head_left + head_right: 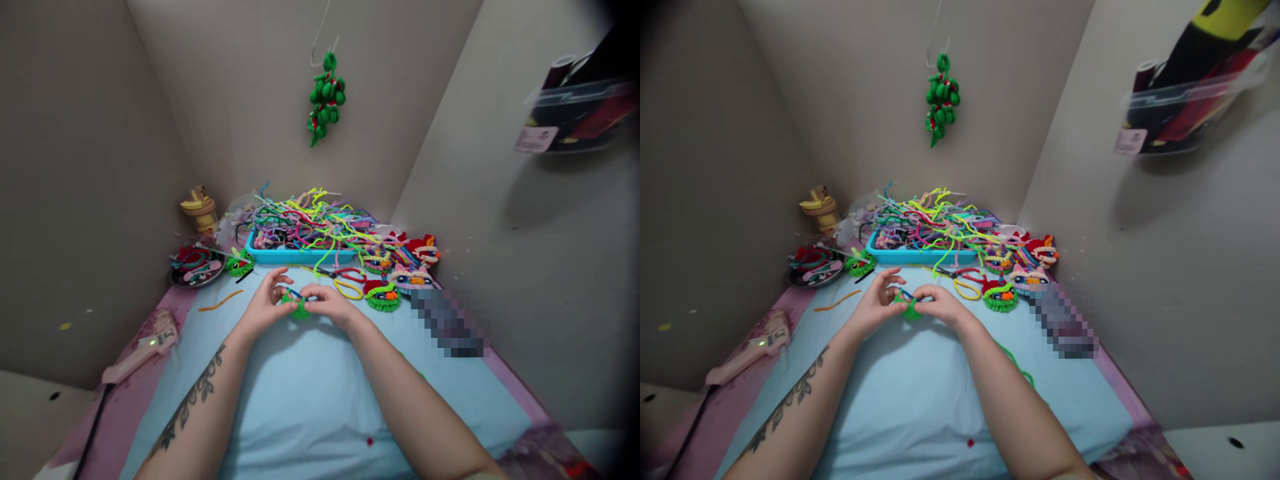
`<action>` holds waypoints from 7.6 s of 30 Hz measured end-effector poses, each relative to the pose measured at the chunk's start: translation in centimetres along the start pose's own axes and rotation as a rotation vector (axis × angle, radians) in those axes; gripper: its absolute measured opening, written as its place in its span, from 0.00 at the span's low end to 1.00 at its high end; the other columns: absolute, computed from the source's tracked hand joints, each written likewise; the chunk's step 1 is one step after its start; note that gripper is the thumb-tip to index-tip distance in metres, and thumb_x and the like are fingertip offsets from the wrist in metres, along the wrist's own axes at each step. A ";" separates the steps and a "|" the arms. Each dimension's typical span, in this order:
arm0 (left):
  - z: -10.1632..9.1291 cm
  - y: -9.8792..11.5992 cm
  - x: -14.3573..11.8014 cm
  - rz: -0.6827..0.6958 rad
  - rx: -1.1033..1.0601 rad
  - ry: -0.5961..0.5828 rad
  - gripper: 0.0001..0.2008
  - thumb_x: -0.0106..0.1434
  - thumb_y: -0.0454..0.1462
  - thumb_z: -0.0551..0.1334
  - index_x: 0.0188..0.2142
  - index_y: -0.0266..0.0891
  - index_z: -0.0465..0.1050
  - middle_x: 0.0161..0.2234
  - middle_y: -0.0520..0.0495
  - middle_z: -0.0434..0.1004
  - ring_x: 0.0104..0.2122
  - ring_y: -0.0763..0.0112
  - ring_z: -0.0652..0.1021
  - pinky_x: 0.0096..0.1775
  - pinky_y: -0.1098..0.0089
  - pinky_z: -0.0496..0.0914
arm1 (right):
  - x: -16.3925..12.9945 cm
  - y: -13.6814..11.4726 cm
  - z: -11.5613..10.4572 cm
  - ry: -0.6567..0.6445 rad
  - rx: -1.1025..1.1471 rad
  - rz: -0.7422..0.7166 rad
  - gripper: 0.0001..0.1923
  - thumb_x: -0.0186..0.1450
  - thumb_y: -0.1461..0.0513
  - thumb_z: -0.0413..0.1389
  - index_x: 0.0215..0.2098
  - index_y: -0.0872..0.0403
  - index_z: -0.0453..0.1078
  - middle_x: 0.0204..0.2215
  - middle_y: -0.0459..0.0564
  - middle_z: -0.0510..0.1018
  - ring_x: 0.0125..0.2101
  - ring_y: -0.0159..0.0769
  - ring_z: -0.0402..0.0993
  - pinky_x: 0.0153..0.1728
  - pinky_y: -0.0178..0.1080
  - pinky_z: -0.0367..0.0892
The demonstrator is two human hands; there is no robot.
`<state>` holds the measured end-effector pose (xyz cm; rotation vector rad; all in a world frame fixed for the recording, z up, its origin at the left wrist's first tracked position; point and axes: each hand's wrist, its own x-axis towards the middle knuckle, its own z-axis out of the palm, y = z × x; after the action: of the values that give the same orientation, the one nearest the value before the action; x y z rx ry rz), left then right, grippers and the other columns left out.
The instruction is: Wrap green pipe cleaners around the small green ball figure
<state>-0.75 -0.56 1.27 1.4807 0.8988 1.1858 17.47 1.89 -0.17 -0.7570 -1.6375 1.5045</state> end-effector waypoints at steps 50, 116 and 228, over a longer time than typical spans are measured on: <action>0.5 -1.2 0.5 -0.315 -0.412 0.155 0.22 0.52 0.42 0.65 0.46 0.40 0.65 0.44 0.43 0.71 0.39 0.65 0.75 0.39 0.64 0.70 | 0.8 1.4 1.4 0.298 0.311 0.091 0.14 0.50 0.52 0.62 0.23 0.54 0.70 0.18 0.42 0.66 0.22 0.28 0.58 0.26 0.33 0.54; 1.1 -0.8 0.2 -0.273 -0.540 0.061 0.25 0.49 0.35 0.69 0.46 0.38 0.65 0.40 0.45 0.73 0.35 0.70 0.75 0.36 0.70 0.68 | 0.6 0.8 2.7 0.401 0.706 -0.017 0.22 0.46 0.64 0.65 0.35 0.51 0.60 0.21 0.38 0.69 0.21 0.27 0.67 0.24 0.31 0.62; 0.5 -1.0 -0.3 0.128 0.235 0.113 0.38 0.53 0.40 0.64 0.60 0.49 0.47 0.63 0.42 0.43 0.60 0.55 0.54 0.51 0.59 0.63 | 0.6 1.4 2.1 0.430 0.377 -0.069 0.14 0.50 0.59 0.62 0.34 0.53 0.68 0.21 0.41 0.73 0.22 0.27 0.67 0.27 0.32 0.61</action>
<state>-0.31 -0.71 0.27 1.6932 1.0621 1.3028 15.25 1.47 -1.43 -0.7397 -1.0160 1.4238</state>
